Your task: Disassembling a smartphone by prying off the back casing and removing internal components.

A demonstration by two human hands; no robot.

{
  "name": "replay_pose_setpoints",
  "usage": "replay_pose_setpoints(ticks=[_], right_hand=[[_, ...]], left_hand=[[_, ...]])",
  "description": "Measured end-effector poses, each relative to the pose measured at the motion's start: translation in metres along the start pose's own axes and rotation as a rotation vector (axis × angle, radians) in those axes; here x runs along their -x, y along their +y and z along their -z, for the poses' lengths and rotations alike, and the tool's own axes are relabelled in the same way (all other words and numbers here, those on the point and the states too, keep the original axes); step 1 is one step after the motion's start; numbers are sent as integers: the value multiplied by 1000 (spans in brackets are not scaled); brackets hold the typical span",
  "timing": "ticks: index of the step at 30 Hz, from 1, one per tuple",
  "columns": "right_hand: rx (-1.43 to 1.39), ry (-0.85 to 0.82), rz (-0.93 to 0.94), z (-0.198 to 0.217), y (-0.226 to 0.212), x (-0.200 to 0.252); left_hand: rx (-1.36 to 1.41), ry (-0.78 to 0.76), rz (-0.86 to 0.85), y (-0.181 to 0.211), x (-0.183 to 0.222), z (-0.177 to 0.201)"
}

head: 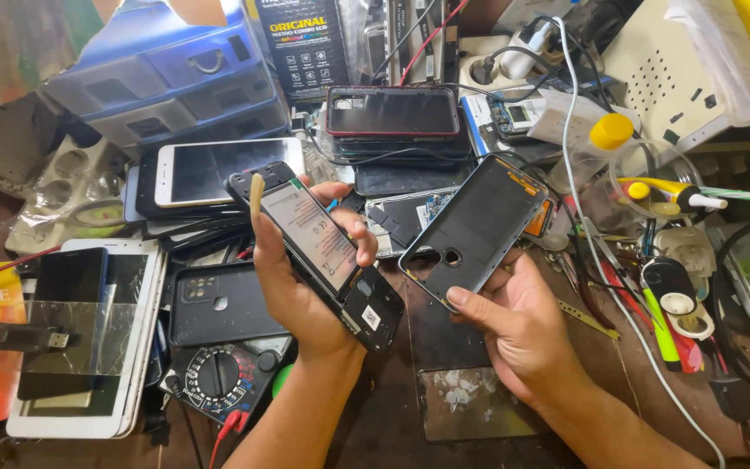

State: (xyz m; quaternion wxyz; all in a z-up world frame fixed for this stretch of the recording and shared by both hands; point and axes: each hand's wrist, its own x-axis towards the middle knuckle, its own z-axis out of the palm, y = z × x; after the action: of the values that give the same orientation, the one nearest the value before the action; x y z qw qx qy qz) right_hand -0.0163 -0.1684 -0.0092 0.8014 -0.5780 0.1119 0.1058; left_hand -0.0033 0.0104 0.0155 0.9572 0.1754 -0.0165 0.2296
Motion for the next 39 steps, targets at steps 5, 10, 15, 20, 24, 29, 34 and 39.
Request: replay_pose_setpoints(ticks=[5, 10, 15, 20, 24, 29, 34, 39], right_hand=[[3, 55, -9, -20, 0, 0], [-60, 97, -19, -30, 0, 1], [-80, 82, -29, -41, 0, -2], [-112, 109, -55, -57, -14, -5], [-125, 126, -64, -49, -6, -9], [-133, 108, -89, -51, -9, -10], [-118, 70, -119, -57, -13, -8], [-100, -4, -113, -51, -7, -10]], left_hand=[[9, -24, -41, -1, 1, 0], [-22, -13, -31, -2, 2, -5], [-53, -30, -39, -4, 4, -4], [-62, -37, -39, -5, 1, -3], [6, -28, -7, -10, 5, -1], [43, -35, 41, -10, 6, -2], [-12, -50, 45, -11, 7, 0], [-26, -10, 54, -14, 7, 5]])
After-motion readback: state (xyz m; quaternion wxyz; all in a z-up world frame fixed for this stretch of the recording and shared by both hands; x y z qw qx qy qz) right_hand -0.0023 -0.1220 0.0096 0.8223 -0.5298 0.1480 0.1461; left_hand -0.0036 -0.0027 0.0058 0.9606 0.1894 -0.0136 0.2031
